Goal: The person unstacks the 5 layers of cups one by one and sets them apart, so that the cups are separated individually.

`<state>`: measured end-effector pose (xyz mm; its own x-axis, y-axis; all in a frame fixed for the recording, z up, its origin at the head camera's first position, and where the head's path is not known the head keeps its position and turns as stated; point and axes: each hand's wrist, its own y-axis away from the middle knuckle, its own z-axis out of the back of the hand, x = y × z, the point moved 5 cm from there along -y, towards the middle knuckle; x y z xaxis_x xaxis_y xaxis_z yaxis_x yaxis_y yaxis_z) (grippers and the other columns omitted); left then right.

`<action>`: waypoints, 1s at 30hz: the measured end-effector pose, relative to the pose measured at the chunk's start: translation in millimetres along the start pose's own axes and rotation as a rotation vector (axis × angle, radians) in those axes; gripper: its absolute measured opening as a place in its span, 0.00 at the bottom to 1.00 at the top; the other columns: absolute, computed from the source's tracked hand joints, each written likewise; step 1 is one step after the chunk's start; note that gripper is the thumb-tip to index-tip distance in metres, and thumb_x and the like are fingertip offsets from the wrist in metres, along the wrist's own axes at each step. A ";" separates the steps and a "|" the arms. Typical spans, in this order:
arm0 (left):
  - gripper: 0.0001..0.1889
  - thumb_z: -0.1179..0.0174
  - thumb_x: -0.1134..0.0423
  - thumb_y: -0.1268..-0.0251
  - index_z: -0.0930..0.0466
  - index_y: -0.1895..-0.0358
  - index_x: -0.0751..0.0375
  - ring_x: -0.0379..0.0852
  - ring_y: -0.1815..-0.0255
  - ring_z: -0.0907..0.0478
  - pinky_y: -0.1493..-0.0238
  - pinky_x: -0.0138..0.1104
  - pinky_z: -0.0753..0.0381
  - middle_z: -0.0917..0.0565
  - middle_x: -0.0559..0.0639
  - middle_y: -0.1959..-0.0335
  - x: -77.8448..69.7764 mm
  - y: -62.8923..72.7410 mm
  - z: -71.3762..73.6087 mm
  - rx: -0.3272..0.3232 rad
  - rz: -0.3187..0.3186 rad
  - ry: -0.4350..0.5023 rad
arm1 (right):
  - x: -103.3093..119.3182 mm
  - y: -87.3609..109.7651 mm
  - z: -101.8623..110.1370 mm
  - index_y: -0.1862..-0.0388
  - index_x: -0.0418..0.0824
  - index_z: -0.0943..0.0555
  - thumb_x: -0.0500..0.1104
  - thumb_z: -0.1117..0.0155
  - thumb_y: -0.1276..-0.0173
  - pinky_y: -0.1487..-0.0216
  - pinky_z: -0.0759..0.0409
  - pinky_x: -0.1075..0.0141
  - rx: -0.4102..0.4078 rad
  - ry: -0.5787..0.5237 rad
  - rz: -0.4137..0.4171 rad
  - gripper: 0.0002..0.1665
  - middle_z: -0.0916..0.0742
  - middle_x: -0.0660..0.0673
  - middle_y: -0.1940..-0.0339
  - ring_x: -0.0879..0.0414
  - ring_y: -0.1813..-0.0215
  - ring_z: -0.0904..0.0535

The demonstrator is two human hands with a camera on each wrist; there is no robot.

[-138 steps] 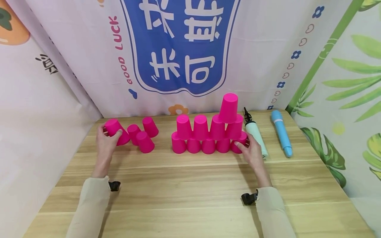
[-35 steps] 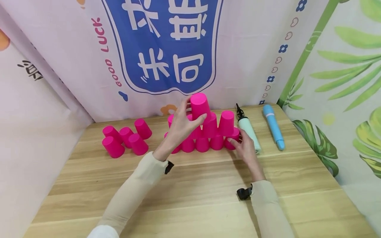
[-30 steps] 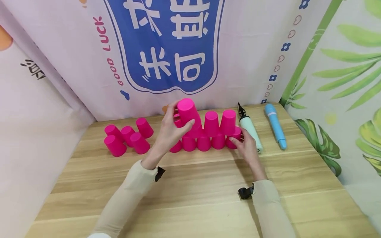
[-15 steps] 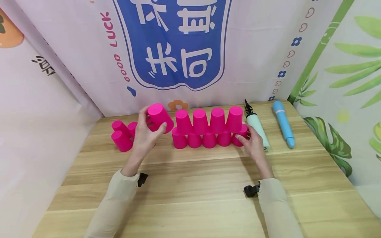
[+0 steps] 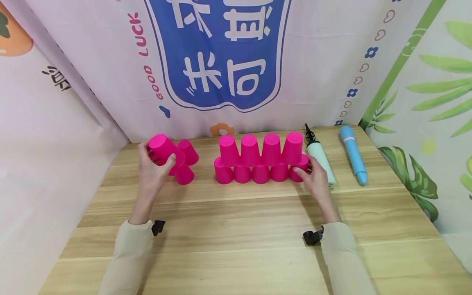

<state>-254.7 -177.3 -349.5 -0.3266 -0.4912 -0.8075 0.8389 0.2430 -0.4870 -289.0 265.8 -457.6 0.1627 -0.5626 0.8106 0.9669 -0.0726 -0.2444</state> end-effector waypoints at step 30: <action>0.33 0.36 0.62 0.41 0.41 0.34 0.54 0.48 0.45 0.30 0.48 0.37 0.26 0.27 0.54 0.40 73.7 -17.9 93.3 -0.259 0.235 -0.084 | -1.4 -0.3 -0.8 0.30 0.31 0.37 0.45 0.36 0.32 0.42 0.26 0.44 0.002 0.007 0.008 0.37 0.25 0.27 0.40 0.32 0.42 0.26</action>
<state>-253.1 -296.0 -369.3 -0.0918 -0.4610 -0.8826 0.7451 0.5562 -0.3680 -289.7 265.9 -459.1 0.1689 -0.5691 0.8047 0.9660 -0.0667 -0.2499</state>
